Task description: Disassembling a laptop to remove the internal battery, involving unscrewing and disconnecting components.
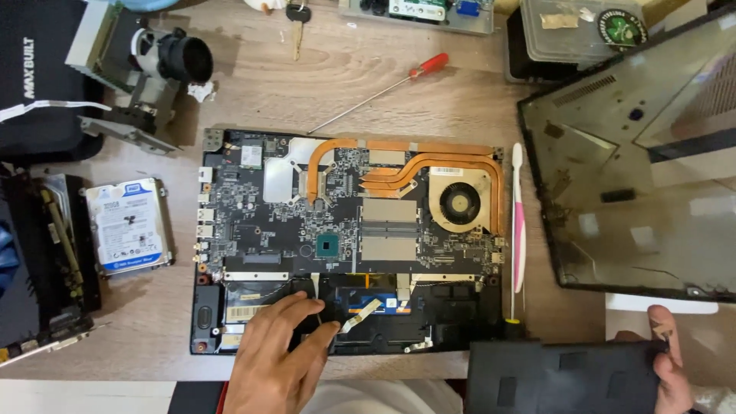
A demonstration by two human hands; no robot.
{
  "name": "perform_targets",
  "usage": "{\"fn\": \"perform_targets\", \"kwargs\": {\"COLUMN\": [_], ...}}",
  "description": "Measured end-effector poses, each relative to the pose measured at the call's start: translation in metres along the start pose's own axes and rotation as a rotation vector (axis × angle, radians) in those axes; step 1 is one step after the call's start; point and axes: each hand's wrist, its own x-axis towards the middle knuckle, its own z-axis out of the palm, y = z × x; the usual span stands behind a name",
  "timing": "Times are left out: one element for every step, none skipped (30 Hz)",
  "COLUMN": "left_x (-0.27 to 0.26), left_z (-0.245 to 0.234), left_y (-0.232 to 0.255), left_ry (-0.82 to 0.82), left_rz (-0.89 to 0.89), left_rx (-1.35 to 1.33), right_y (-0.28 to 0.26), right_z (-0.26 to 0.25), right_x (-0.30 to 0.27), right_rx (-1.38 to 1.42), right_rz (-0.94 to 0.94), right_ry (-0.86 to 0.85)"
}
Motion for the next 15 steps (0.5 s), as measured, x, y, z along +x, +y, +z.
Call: {"fn": "perform_targets", "kwargs": {"left_x": [0.000,0.000,-0.001,-0.001,-0.002,-0.002,-0.002,-0.001,0.000,0.001,0.002,0.003,0.003,0.003,0.002], "left_z": [0.001,0.002,0.002,0.002,0.002,0.003,0.002,0.002,0.001,0.001,0.001,0.001,0.001,0.001,0.000], "left_y": [0.000,0.000,0.000,-0.001,-0.001,-0.002,-0.001,-0.001,-0.001,-0.001,0.000,0.000,0.000,0.001,0.001], "left_ry": [-0.003,-0.004,-0.005,-0.007,-0.005,-0.006,-0.009,-0.004,0.001,-0.002,0.003,0.007,0.005,0.002,-0.001], "left_rz": [0.003,-0.003,-0.008,-0.006,-0.005,-0.003,0.002,0.006,0.011,0.016,0.013,0.009,0.013,0.006,-0.001], "left_rx": [-0.001,0.008,0.018,0.017,0.009,-0.001,-0.005,0.001,0.007,0.003,0.002,0.003,0.001,0.006,0.011], "right_y": [0.004,0.009,0.014,0.018,0.023,0.026,0.032,0.038,0.036,0.034,0.032,0.032,0.032,0.032,0.031], "right_z": [-0.001,-0.002,-0.003,-0.003,-0.003,-0.002,-0.001,0.002,0.006,0.003,0.001,-0.002,-0.008,-0.013,-0.018], "right_x": [0.000,0.001,0.002,0.004,0.005,0.004,0.006,0.008,0.004,0.006,0.007,0.009,0.007,0.005,0.004], "right_rx": [0.001,0.002,0.004,0.005,0.006,0.005,0.004,0.004,0.003,0.001,0.026,0.053,0.053,-0.016,-0.085], "right_rz": [-0.005,-0.009,-0.014,-0.019,-0.024,-0.031,-0.037,-0.046,-0.055,-0.060,-0.027,0.006,0.003,0.007,0.012], "right_ry": [0.001,0.000,0.000,-0.001,-0.001,0.002,0.005,0.007,0.009,0.014,-0.041,-0.096,-0.092,-0.053,-0.013]}}
